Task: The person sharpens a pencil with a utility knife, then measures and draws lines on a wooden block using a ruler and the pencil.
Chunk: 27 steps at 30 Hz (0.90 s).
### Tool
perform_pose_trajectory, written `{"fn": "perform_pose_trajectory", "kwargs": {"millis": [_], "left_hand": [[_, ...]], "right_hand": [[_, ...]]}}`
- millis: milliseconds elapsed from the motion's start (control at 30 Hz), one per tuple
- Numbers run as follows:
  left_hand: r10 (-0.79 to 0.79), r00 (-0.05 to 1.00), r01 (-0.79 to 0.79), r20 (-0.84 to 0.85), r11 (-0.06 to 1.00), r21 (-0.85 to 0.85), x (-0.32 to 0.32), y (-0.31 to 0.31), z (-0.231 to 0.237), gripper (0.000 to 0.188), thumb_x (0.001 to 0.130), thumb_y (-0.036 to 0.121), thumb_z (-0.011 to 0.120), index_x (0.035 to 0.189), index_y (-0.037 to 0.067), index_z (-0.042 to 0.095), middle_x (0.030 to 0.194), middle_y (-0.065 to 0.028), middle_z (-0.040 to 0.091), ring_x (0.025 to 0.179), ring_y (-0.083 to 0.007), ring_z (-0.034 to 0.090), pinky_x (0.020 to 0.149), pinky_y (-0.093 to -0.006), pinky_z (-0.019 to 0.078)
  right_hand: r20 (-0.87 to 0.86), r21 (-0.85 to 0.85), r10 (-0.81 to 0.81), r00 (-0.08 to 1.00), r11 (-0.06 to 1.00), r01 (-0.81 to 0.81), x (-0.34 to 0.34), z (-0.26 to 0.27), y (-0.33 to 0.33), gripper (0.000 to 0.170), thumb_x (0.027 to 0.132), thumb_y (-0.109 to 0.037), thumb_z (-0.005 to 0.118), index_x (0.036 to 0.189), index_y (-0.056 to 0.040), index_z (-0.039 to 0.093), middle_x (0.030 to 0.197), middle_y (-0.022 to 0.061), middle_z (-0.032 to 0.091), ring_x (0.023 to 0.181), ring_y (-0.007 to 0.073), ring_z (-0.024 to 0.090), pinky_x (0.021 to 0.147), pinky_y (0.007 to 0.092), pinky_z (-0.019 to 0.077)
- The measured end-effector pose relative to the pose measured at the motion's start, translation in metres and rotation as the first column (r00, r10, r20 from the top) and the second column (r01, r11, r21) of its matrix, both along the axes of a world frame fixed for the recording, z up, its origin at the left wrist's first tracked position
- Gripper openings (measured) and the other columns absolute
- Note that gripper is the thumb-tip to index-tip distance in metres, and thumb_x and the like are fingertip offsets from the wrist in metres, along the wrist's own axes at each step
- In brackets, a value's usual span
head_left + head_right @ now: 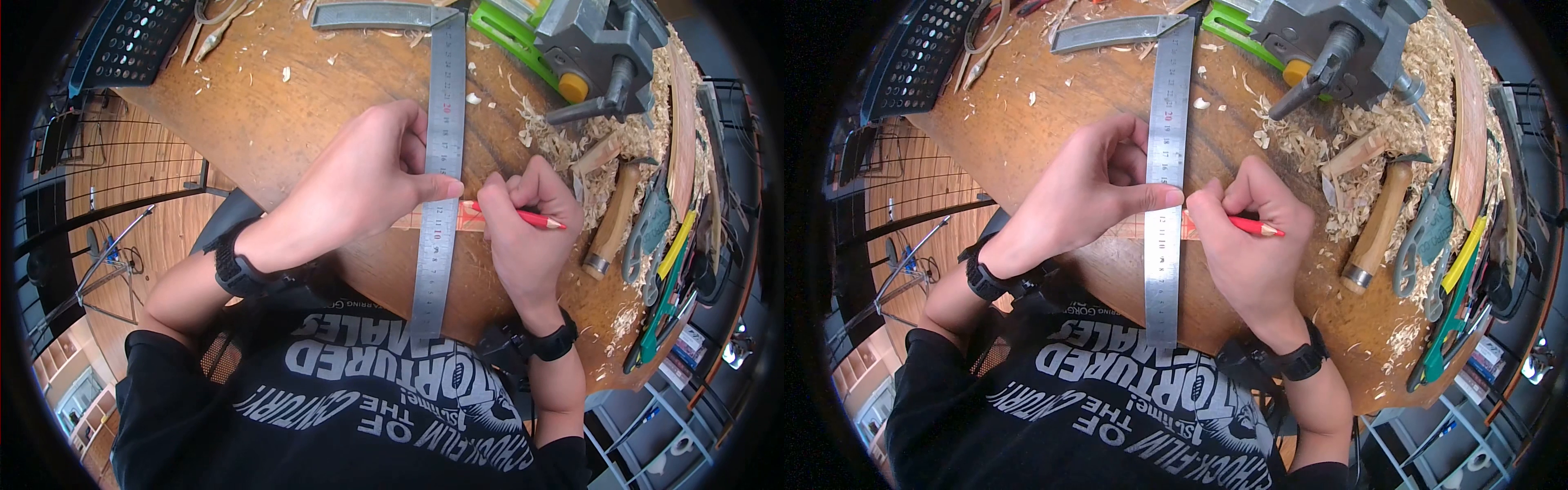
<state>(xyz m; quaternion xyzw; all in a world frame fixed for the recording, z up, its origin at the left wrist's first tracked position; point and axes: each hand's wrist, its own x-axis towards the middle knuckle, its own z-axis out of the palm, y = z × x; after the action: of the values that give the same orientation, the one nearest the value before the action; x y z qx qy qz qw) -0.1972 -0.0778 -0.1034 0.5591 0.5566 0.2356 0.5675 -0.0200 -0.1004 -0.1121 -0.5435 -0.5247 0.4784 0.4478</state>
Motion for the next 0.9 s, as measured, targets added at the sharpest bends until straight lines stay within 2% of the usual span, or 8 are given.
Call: {"fn": "perform_pose_trajectory", "kwargs": {"millis": [167, 567, 900], "left_hand": [[-0.006, 0.998, 0.006, -0.055, 1.000, 0.004, 0.0001, 0.0002, 0.0021, 0.031, 0.078, 0.004, 0.076, 0.101, -0.003, 0.055, 0.075, -0.0007, 0.061, 0.068, -0.0053, 0.058, 0.062, -0.0205, 0.0463], [0.000, 1.000, 0.001, -0.023, 1.000, 0.022, 0.0005, -0.0004, -0.0008, 0.031, 0.078, 0.004, 0.076, 0.101, -0.003, 0.055, 0.077, -0.0003, 0.061, 0.070, -0.0053, 0.058, 0.064, -0.0208, 0.0468], [-0.013, 0.999, 0.014, -0.051, 1.000, 0.009, 0.0002, -0.0002, 0.0013, 0.031, 0.078, 0.005, 0.076, 0.100, -0.002, 0.055, 0.075, -0.0005, 0.061, 0.069, -0.0053, 0.058, 0.062, -0.0202, 0.0466]], "right_hand": [[0.017, 0.008, 0.002, 1.000, 1.000, -0.002, 0.0000, 0.0005, 0.0005, 0.032, 0.079, 0.004, 0.063, 0.062, -0.0046, 0.037, 0.056, -0.0066, 0.038, 0.057, -0.0011, 0.034, 0.049, 0.0198, 0.0284], [0.059, 0.029, 0.012, 0.998, 0.999, -0.014, 0.0011, -0.0011, 0.0001, 0.032, 0.079, 0.004, 0.062, 0.062, -0.0040, 0.036, 0.054, -0.0058, 0.037, 0.056, -0.0007, 0.032, 0.047, 0.0208, 0.0268], [0.064, 0.093, 0.064, 0.996, 0.993, -0.070, 0.0009, 0.0010, 0.0001, 0.032, 0.078, 0.006, 0.061, 0.061, -0.0037, 0.036, 0.056, -0.0062, 0.036, 0.056, -0.0004, 0.034, 0.048, 0.0198, 0.0298]]}}
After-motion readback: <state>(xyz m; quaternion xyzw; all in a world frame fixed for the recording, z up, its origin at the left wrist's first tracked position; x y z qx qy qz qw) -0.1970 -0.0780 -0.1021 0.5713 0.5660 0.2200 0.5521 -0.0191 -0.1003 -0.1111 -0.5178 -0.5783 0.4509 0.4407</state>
